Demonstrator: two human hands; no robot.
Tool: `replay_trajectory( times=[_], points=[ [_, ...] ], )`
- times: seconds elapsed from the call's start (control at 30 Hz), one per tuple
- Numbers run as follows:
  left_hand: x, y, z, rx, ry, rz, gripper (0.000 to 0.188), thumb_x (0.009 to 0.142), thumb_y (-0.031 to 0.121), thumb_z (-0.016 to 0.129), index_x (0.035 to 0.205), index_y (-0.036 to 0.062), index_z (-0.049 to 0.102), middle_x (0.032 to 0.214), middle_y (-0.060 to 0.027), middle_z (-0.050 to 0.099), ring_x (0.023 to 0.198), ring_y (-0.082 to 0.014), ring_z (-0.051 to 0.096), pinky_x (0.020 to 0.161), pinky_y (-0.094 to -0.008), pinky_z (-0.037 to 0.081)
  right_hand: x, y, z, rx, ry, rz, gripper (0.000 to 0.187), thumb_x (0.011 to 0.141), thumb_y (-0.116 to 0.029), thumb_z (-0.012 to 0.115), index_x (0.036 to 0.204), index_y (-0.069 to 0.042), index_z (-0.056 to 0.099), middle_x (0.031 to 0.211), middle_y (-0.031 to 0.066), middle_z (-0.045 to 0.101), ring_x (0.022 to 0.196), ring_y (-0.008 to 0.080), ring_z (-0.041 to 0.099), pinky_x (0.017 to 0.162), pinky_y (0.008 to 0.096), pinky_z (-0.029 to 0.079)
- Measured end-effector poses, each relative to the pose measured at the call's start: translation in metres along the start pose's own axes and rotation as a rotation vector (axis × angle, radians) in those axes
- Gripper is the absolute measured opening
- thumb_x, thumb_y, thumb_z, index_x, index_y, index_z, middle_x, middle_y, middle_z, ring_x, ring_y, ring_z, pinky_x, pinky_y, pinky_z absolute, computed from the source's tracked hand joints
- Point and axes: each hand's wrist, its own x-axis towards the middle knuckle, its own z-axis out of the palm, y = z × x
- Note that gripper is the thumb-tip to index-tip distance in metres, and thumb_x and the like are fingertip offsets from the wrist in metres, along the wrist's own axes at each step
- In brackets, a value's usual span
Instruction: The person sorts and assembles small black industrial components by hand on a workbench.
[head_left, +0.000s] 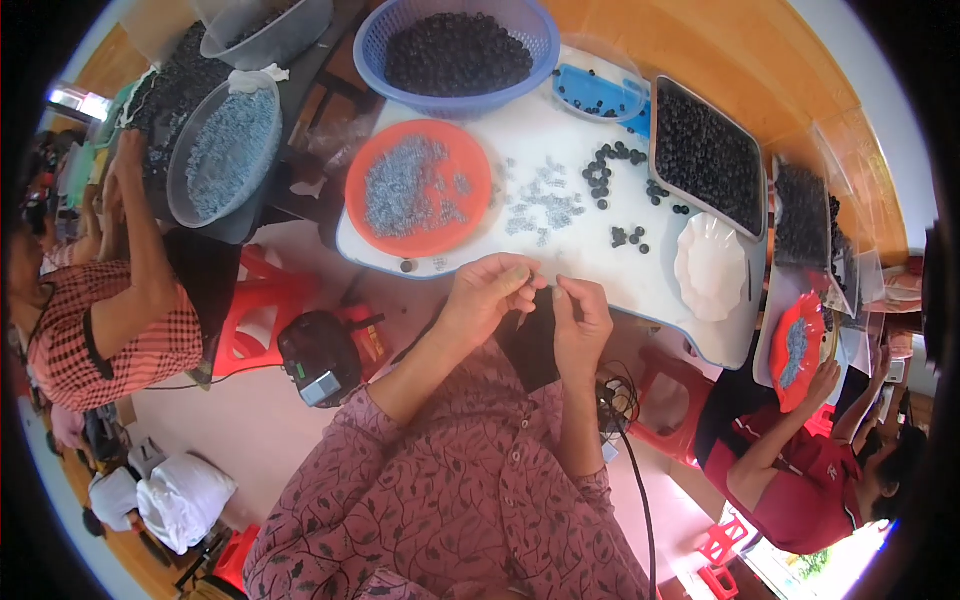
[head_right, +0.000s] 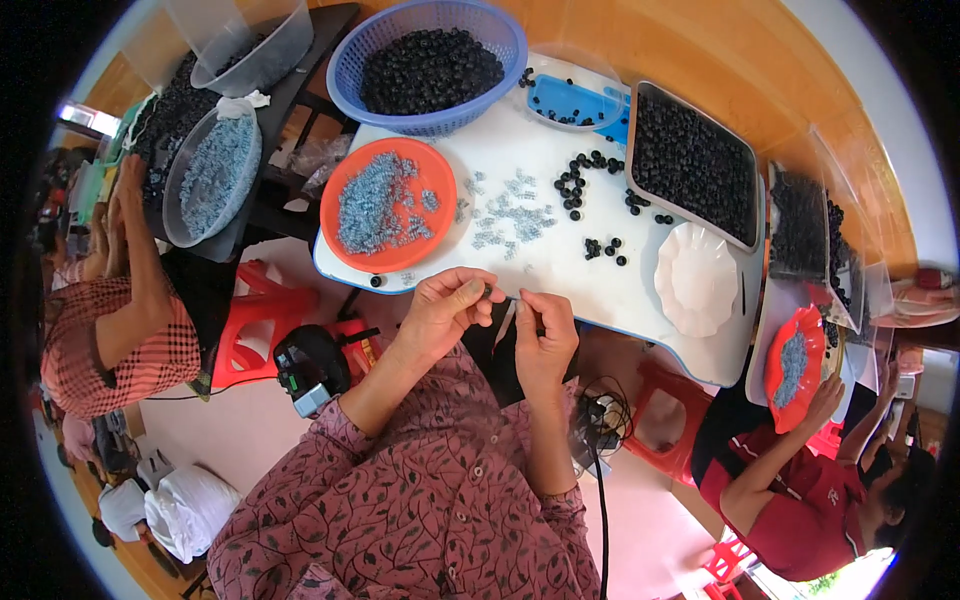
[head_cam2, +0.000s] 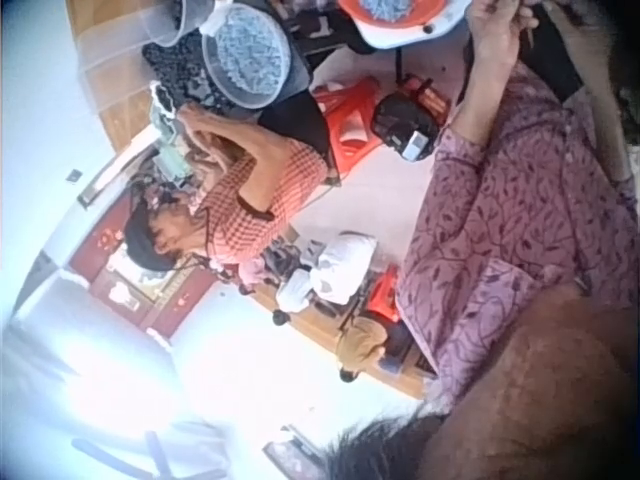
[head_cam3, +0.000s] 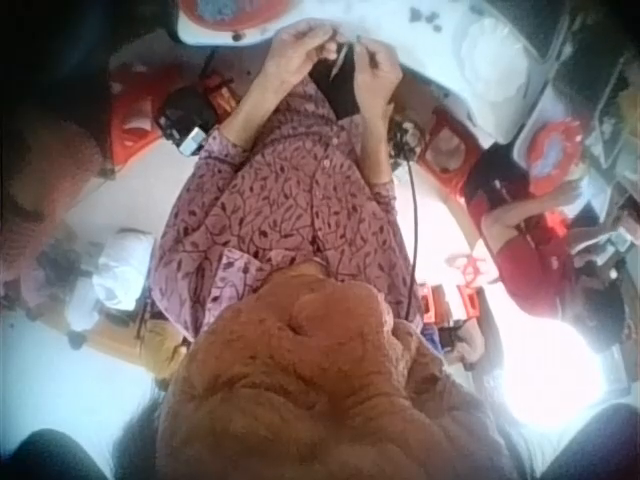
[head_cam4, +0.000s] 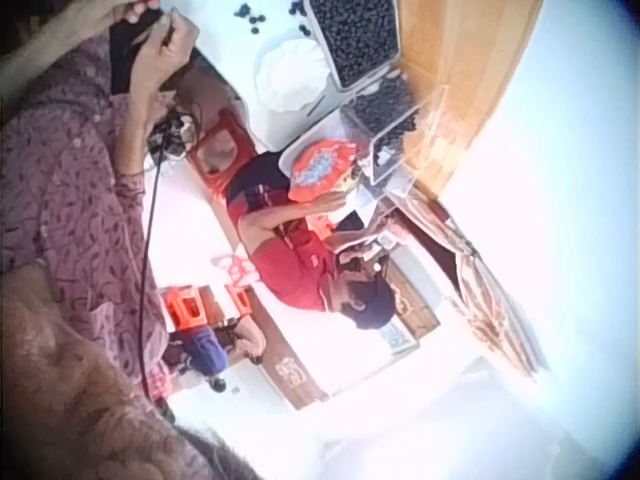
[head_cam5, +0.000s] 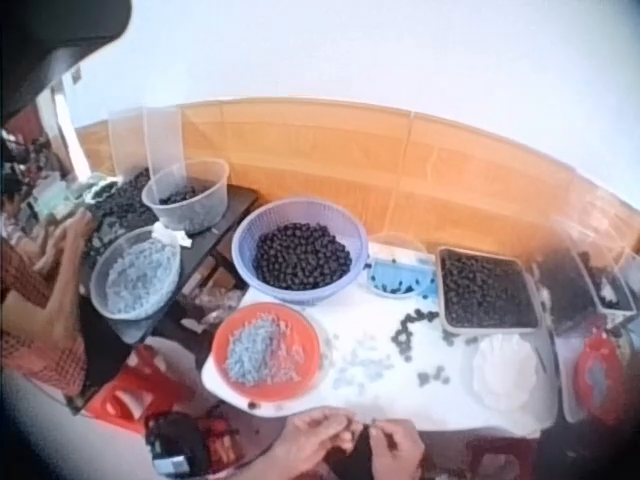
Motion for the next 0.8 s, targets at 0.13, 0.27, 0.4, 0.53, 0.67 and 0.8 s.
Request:
replay_trajectory(
  times=[0.13, 0.27, 0.4, 0.53, 0.67, 0.8],
  points=[
    [0.011, 0.023, 0.009, 0.152, 0.146, 0.031, 0.021, 0.092, 0.016, 0.064, 0.105, 0.0001, 0.066, 0.089, -0.0091, 0.068, 0.067, -0.0083, 0.06, 0.058, -0.0223, 0.051, 0.015, 0.004, 0.007, -0.205, 0.043, -0.103, 0.015, 0.088, -0.001, 0.064, 0.102, -0.002, 0.067, 0.089, 0.0084, 0.059, 0.071, 0.0149, 0.059, 0.063, 0.0239, 0.046],
    [0.036, 0.065, 0.028, 0.463, 0.305, 0.217, 0.023, 0.09, 0.023, 0.065, 0.095, 0.0001, 0.068, 0.076, -0.0044, 0.065, 0.056, -0.0059, 0.052, 0.052, -0.0215, 0.044, 0.026, 0.012, 0.015, -0.528, 0.065, -0.149, 0.016, 0.087, -0.008, 0.064, 0.102, -0.004, 0.067, 0.088, 0.0118, 0.058, 0.074, 0.0263, 0.06, 0.064, 0.0331, 0.049],
    [0.067, 0.114, 0.032, 0.539, 0.342, 0.308, 0.027, 0.092, 0.027, 0.063, 0.093, -0.0004, 0.069, 0.077, -0.0053, 0.066, 0.057, -0.0062, 0.054, 0.051, -0.0209, 0.043, 0.03, 0.019, 0.021, -0.645, 0.058, -0.187, 0.016, 0.083, -0.011, 0.067, 0.098, -0.007, 0.067, 0.087, 0.0111, 0.057, 0.078, 0.0301, 0.059, 0.067, 0.0397, 0.049],
    [0.097, 0.148, 0.037, 0.569, 0.435, 0.464, 0.034, 0.094, 0.029, 0.06, 0.098, -0.0047, 0.066, 0.084, -0.0103, 0.068, 0.059, -0.0102, 0.058, 0.052, -0.0236, 0.048, 0.03, 0.019, 0.02, -0.616, 0.07, -0.176, 0.012, 0.081, -0.01, 0.067, 0.093, -0.007, 0.067, 0.087, 0.0111, 0.057, 0.079, 0.0303, 0.059, 0.068, 0.0399, 0.049],
    [0.107, 0.153, 0.033, 0.467, 0.498, 0.533, 0.038, 0.096, 0.029, 0.056, 0.107, -0.0071, 0.061, 0.093, -0.0143, 0.069, 0.063, -0.0129, 0.061, 0.056, -0.0262, 0.053, 0.028, 0.02, 0.017, -0.566, 0.08, -0.171, 0.009, 0.081, -0.008, 0.066, 0.09, -0.006, 0.065, 0.087, 0.0115, 0.058, 0.08, 0.0305, 0.06, 0.069, 0.0398, 0.049],
    [0.096, 0.126, 0.023, 0.525, 0.461, 0.592, 0.034, 0.096, 0.025, 0.058, 0.107, -0.006, 0.063, 0.09, -0.0111, 0.069, 0.062, -0.0089, 0.057, 0.055, -0.0229, 0.049, 0.025, 0.025, 0.015, -0.536, 0.096, -0.186, 0.01, 0.08, -0.004, 0.066, 0.09, -0.006, 0.064, 0.088, 0.0123, 0.059, 0.081, 0.0312, 0.061, 0.069, 0.04, 0.05]
  ],
)
